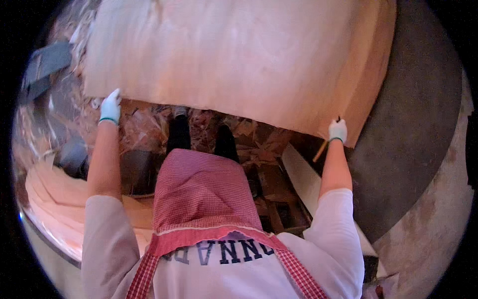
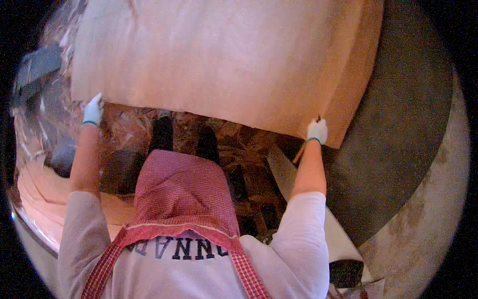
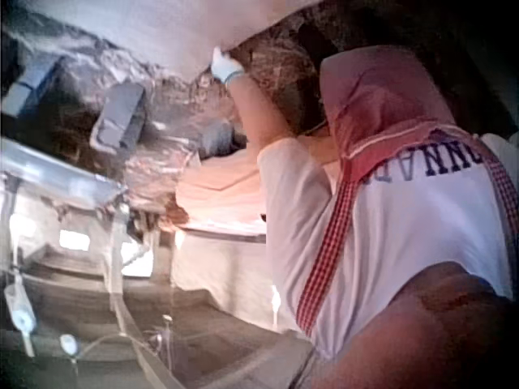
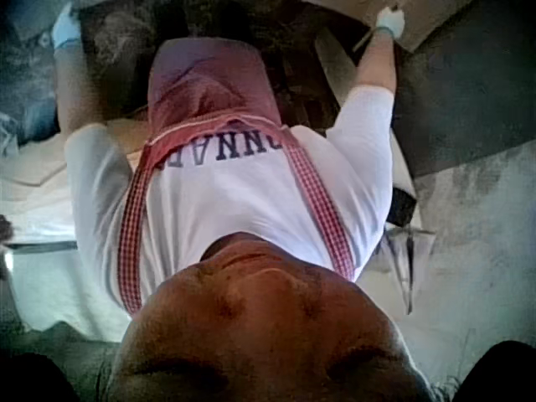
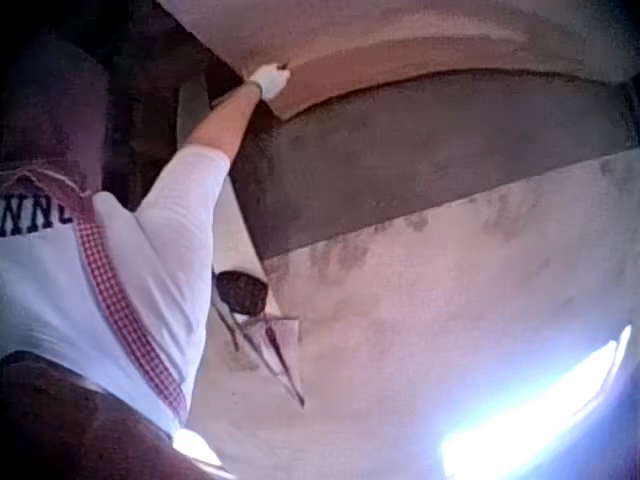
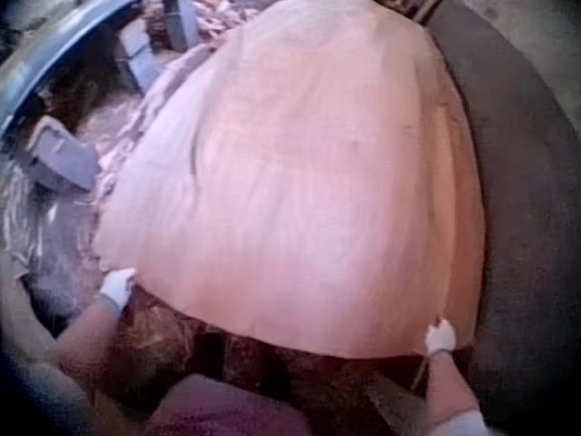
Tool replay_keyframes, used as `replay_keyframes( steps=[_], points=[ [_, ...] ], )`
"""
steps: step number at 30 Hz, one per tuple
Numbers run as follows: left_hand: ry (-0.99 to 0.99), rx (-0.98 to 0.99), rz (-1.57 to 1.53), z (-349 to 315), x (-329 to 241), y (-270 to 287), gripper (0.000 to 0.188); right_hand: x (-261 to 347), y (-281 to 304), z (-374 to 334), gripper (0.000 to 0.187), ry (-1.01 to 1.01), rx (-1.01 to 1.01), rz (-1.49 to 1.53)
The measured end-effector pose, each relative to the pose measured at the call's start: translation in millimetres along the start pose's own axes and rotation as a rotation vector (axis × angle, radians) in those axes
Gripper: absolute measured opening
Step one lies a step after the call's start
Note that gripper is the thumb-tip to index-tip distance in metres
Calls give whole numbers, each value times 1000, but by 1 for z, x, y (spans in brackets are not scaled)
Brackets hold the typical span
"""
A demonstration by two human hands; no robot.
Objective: The person uses tape and a small tool to join and secure thin sheets of wood veneer on a large work table.
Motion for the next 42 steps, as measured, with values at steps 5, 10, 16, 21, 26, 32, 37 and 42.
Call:
replay_keyframes(
  steps=[5, 10, 16, 21, 26, 32, 37, 42],
  points=[
    [-27, 29, -38, 58, 29, 4, 25, -23, -25, 19, 37, -47, 37, 9],
    [-163, 37, 150, 55, 22, 11, 18, -18, -24, 27, 37, 34, 46, 136],
    [-701, -513, 644, -127, 2, -72, 49, -77, -54, -57, 66, 61, -222, 729],
    [-1185, -26, 1227, -252, 1, -202, 41, -115, -107, -72, 53, 91, 100, 299],
    [-1125, 59, 1421, -227, 32, -237, 59, -154, -94, -66, 40, -73, -107, 480],
    [-1125, 179, 1585, -217, 27, -247, 66, -294, -93, -76, 40, -376, -88, 369],
    [-1074, 206, 1623, -217, 26, -243, 68, -319, -29, -45, 39, -429, -281, 197],
    [-1034, 230, 1612, -217, 23, -243, 66, -308, 20, -7, 37, -310, -321, 363]
  ],
)
Point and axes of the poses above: each hand's wrist, its own z-axis towards the middle knuckle, its own y-axis out of the back of the hand, x = y × z, the point moved 2 cm from there along z, towards the middle knuckle, and after that the axes turned 1 degree about -x, right-handed, at the moved point
